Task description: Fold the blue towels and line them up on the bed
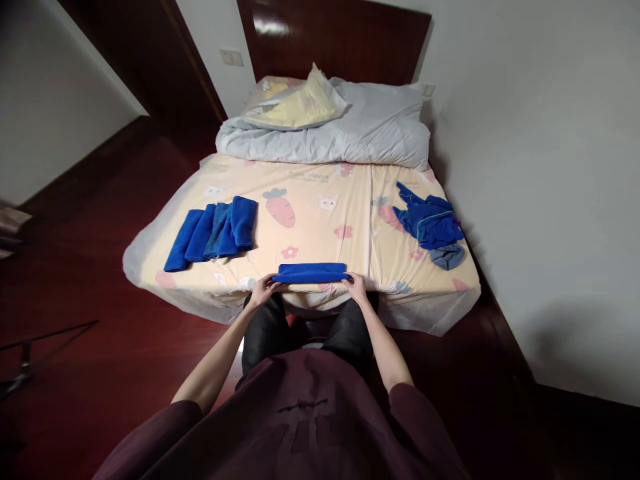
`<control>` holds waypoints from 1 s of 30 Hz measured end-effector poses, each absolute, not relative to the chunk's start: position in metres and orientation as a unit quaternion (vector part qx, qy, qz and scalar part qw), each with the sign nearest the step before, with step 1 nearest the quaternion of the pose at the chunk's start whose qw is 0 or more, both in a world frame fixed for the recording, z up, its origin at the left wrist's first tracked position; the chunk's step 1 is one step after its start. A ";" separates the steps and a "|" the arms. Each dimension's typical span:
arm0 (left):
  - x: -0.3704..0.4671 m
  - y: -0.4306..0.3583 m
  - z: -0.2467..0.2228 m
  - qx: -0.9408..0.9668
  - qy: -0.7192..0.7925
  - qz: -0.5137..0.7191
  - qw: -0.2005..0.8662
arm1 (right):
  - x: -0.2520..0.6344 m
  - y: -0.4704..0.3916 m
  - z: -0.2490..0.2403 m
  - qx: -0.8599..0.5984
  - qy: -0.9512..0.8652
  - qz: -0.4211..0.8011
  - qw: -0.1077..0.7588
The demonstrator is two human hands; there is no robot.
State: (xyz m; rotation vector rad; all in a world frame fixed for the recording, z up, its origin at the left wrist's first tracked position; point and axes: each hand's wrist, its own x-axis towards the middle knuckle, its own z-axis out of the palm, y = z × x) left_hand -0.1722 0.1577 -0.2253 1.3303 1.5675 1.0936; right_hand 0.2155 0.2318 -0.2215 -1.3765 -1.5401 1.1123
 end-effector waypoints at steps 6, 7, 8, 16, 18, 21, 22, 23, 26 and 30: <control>-0.171 0.165 -0.228 0.499 0.654 0.436 0.366 | 0.210 0.238 -0.226 -0.539 -0.570 0.450 0.426; -0.172 0.166 -0.229 0.500 0.661 0.428 0.361 | 0.210 0.238 -0.228 -0.540 -0.568 0.452 0.425; -0.172 0.166 -0.229 0.503 0.665 0.420 0.358 | 0.210 0.238 -0.229 -0.541 -0.568 0.452 0.424; -0.176 0.167 -0.232 0.521 0.693 0.371 0.333 | 0.210 0.242 -0.234 -0.564 -0.592 0.420 0.394; -0.176 0.167 -0.232 0.520 0.698 0.366 0.329 | 0.210 0.243 -0.234 -0.564 -0.591 0.420 0.396; -0.176 0.168 -0.230 0.513 0.708 0.359 0.326 | 0.209 0.243 -0.232 -0.575 -0.588 0.412 0.392; -0.175 0.168 -0.230 0.509 0.713 0.356 0.325 | 0.209 0.243 -0.231 -0.581 -0.588 0.407 0.388; -0.175 0.169 -0.229 0.504 0.719 0.351 0.325 | 0.208 0.243 -0.230 -0.586 -0.589 0.403 0.385; -0.174 0.171 -0.227 0.486 0.737 0.336 0.329 | 0.207 0.244 -0.226 -0.590 -0.592 0.396 0.380; -0.176 0.176 -0.227 0.472 0.750 0.320 0.335 | 0.205 0.245 -0.223 -0.592 -0.596 0.394 0.373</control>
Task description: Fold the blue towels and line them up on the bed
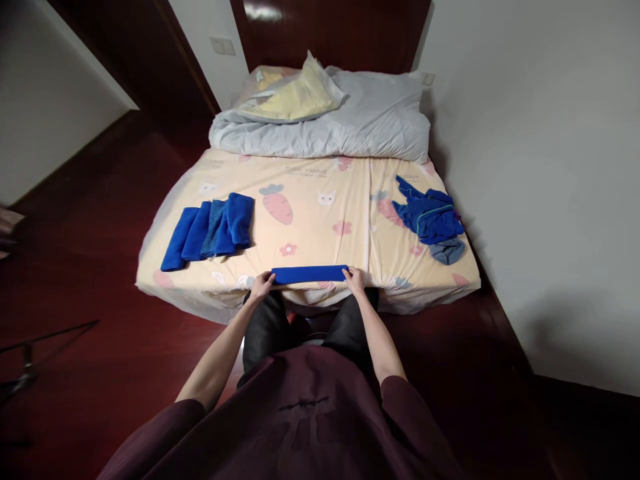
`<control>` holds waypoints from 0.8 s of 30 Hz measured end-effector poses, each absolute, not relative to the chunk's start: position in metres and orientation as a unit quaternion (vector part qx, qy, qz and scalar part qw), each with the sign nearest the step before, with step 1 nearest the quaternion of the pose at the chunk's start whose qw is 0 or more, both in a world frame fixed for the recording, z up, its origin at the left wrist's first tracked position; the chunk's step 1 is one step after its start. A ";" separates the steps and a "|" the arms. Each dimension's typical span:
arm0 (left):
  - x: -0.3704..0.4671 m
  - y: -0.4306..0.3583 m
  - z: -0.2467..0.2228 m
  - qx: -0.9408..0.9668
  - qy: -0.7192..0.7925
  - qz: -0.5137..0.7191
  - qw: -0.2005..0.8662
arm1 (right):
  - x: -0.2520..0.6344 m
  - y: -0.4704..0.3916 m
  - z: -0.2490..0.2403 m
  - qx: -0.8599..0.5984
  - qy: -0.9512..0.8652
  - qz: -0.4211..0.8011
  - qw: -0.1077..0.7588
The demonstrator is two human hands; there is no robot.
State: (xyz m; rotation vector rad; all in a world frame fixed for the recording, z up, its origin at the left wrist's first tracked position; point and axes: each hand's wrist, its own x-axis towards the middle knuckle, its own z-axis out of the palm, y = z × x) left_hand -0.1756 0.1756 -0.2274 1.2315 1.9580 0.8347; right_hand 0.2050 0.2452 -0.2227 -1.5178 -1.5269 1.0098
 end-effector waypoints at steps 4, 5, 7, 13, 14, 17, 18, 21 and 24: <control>-0.179 0.181 -0.231 0.461 0.759 0.308 0.341 | 0.204 0.247 -0.221 -0.594 -0.602 0.388 0.367; -0.180 0.182 -0.231 0.458 0.761 0.306 0.343 | 0.204 0.247 -0.221 -0.595 -0.604 0.386 0.365; -0.181 0.185 -0.233 0.453 0.763 0.303 0.349 | 0.204 0.248 -0.221 -0.597 -0.606 0.384 0.359; -0.184 0.188 -0.233 0.445 0.760 0.300 0.365 | 0.204 0.252 -0.221 -0.613 -0.605 0.384 0.334; -0.185 0.188 -0.233 0.445 0.761 0.300 0.366 | 0.204 0.253 -0.221 -0.616 -0.604 0.383 0.330; -0.185 0.190 -0.232 0.440 0.764 0.299 0.365 | 0.203 0.256 -0.220 -0.625 -0.603 0.379 0.319; -0.185 0.191 -0.232 0.438 0.766 0.298 0.366 | 0.203 0.257 -0.220 -0.629 -0.603 0.377 0.315; -0.184 0.197 -0.233 0.422 0.777 0.288 0.368 | 0.202 0.262 -0.220 -0.641 -0.602 0.368 0.303; -0.182 0.202 -0.234 0.400 0.795 0.279 0.362 | 0.199 0.268 -0.220 -0.656 -0.597 0.362 0.286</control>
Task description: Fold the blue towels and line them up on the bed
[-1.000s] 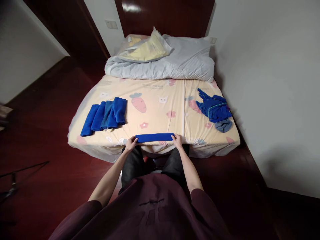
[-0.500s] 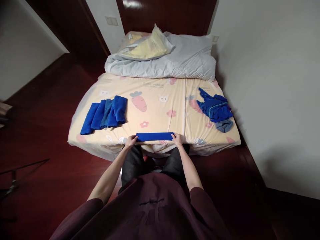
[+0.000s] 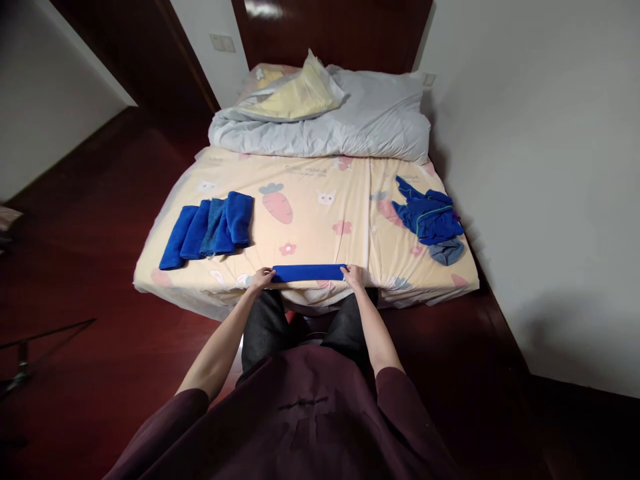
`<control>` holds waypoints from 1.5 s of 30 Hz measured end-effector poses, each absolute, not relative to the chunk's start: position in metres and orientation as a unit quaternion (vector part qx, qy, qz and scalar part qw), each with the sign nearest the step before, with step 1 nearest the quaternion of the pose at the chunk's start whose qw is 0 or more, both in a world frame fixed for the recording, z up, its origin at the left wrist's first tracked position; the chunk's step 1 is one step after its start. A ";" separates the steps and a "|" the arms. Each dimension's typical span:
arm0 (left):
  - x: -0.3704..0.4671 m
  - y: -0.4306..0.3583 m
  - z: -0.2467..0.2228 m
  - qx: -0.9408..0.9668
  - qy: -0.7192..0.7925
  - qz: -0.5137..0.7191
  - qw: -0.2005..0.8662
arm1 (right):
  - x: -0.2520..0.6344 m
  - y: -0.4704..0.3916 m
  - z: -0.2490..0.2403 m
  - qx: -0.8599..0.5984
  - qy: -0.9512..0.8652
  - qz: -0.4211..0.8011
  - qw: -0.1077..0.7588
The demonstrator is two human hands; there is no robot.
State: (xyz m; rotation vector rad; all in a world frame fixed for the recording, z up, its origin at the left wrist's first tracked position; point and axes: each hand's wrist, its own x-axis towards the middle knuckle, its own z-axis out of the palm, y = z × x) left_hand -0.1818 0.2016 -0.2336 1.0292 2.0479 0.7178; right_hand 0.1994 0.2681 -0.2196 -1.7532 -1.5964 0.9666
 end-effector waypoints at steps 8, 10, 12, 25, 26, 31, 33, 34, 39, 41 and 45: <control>-0.179 0.198 -0.221 0.388 0.797 0.300 0.352 | 0.221 0.266 -0.210 -0.661 -0.610 0.339 0.276; -0.182 0.191 -0.217 0.385 0.790 0.319 0.356 | 0.233 0.261 -0.206 -0.665 -0.613 0.323 0.277; -0.184 0.181 -0.213 0.374 0.781 0.332 0.374 | 0.243 0.257 -0.202 -0.677 -0.612 0.304 0.273; -0.150 0.162 -0.207 0.187 0.674 0.450 0.556 | 0.120 0.276 -0.151 -0.462 -0.826 0.275 0.170; -0.149 0.163 -0.209 0.176 0.684 0.454 0.543 | 0.106 0.276 -0.150 -0.446 -0.838 0.279 0.146; -0.148 0.167 -0.220 0.257 0.722 0.446 0.462 | 0.052 0.283 -0.150 -0.403 -0.864 0.298 0.059; -0.148 0.169 -0.225 0.287 0.723 0.461 0.426 | 0.040 0.289 -0.151 -0.401 -0.863 0.305 0.031; -0.148 0.170 -0.226 0.291 0.723 0.473 0.411 | 0.035 0.293 -0.152 -0.402 -0.862 0.308 0.020; -0.144 0.181 -0.220 0.299 0.690 0.531 0.391 | 0.018 0.313 -0.152 -0.386 -0.862 0.329 0.014; -0.144 0.187 -0.211 0.313 0.661 0.556 0.395 | 0.014 0.320 -0.149 -0.361 -0.862 0.355 0.030; -0.147 0.199 -0.188 0.355 0.620 0.577 0.396 | 0.015 0.329 -0.136 -0.352 -0.842 0.403 0.063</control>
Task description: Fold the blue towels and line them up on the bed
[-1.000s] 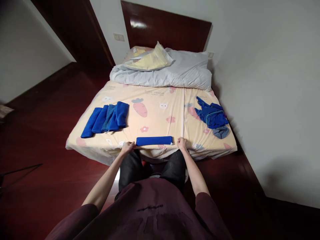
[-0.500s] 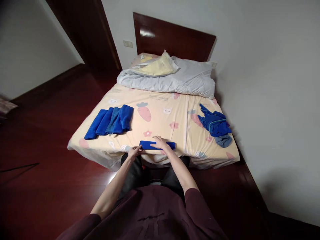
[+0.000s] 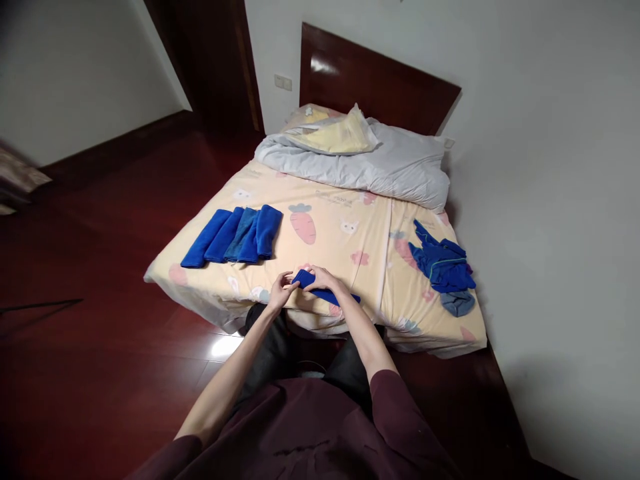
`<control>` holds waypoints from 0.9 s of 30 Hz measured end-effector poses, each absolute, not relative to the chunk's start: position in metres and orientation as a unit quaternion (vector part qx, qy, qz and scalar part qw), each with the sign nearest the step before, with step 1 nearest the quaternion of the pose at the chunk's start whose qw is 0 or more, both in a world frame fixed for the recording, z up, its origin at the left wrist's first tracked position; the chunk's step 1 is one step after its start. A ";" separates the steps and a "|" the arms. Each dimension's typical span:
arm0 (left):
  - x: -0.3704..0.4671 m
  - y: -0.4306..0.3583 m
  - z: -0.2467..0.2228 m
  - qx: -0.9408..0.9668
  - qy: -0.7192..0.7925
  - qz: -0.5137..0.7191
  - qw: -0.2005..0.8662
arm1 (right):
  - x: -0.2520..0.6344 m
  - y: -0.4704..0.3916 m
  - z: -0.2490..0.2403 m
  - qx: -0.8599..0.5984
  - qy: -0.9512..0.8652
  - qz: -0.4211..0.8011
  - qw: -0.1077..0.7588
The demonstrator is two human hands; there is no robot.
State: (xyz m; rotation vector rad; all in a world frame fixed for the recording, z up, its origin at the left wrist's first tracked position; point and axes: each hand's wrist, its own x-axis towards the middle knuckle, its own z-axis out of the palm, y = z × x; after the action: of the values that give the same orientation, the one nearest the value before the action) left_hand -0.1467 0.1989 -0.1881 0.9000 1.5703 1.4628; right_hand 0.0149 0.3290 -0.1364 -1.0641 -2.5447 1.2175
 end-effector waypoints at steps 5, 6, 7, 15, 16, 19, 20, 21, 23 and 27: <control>-0.144 0.211 -0.166 0.380 0.605 0.583 0.388 | 0.025 0.330 -0.112 -0.349 -0.832 0.424 0.080; -0.142 0.213 -0.165 0.376 0.599 0.592 0.386 | 0.028 0.330 -0.107 -0.348 -0.832 0.424 0.084; -0.139 0.214 -0.163 0.369 0.592 0.604 0.386 | 0.030 0.329 -0.102 -0.352 -0.831 0.422 0.088; -0.121 0.202 -0.163 0.398 0.502 0.595 0.485 | 0.030 0.307 -0.053 -0.350 -0.779 0.465 0.232; -0.119 0.201 -0.162 0.413 0.498 0.586 0.488 | 0.026 0.303 -0.046 -0.352 -0.762 0.477 0.259; -0.118 0.199 -0.157 0.442 0.512 0.572 0.463 | 0.004 0.290 -0.030 -0.365 -0.703 0.514 0.329; -0.120 0.198 -0.156 0.443 0.527 0.573 0.446 | -0.004 0.286 -0.026 -0.372 -0.687 0.519 0.348; -0.124 0.198 -0.156 0.439 0.544 0.574 0.427 | -0.014 0.282 -0.023 -0.379 -0.677 0.516 0.363; -0.137 0.196 -0.157 0.426 0.579 0.577 0.388 | -0.035 0.275 -0.018 -0.394 -0.672 0.496 0.383; -0.176 0.189 -0.165 0.402 0.634 0.569 0.337 | -0.083 0.262 -0.014 -0.366 -0.698 0.480 0.386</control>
State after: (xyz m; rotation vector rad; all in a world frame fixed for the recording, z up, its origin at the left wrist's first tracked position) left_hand -0.1761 0.1888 -0.1645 1.0478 1.6524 1.4827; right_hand -0.0830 0.2616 -0.0140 -0.9313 -1.7762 1.2211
